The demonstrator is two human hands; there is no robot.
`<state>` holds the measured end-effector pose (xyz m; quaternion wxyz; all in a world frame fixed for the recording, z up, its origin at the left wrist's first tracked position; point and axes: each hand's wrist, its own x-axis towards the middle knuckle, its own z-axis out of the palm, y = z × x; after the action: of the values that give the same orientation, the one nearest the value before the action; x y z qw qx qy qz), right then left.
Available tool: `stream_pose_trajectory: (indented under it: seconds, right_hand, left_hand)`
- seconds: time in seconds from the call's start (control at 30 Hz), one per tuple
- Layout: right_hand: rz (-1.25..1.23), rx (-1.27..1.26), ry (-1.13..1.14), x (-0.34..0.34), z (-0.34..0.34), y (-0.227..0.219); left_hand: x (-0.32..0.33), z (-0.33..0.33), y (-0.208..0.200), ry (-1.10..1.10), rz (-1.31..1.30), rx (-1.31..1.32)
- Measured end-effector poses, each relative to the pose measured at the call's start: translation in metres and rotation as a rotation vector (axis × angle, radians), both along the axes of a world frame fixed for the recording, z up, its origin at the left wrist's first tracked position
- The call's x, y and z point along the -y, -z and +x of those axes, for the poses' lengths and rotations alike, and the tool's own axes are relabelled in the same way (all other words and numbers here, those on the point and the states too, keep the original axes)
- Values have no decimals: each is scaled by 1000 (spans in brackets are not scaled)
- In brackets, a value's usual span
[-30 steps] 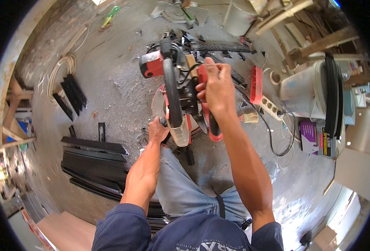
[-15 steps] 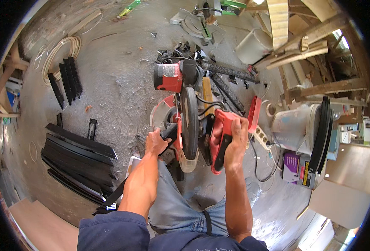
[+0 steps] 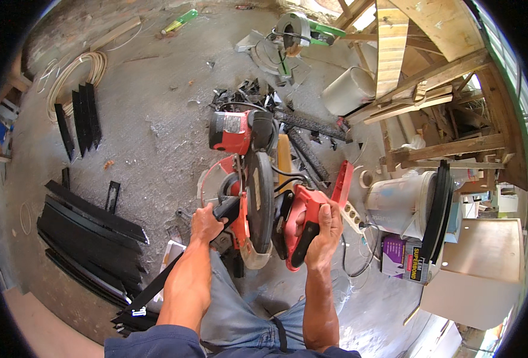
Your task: The person cuts multiple pieces of black wood trim using a red miter saw on a workshop floor.
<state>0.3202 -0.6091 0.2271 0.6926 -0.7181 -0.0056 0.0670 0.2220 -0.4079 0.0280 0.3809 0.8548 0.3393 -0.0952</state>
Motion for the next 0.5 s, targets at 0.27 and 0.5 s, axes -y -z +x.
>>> stream_pose_trajectory:
  seconds: [0.27, 0.5]
  right_hand:
    - [50, -42, -8, 7, 0, 8]
    - [-84, 115, -19, 11, 3, 30]
  left_hand:
    - [0, 2, -1, -8, 1, -24]
    - [-1, 0, -1, -15, 11, 8]
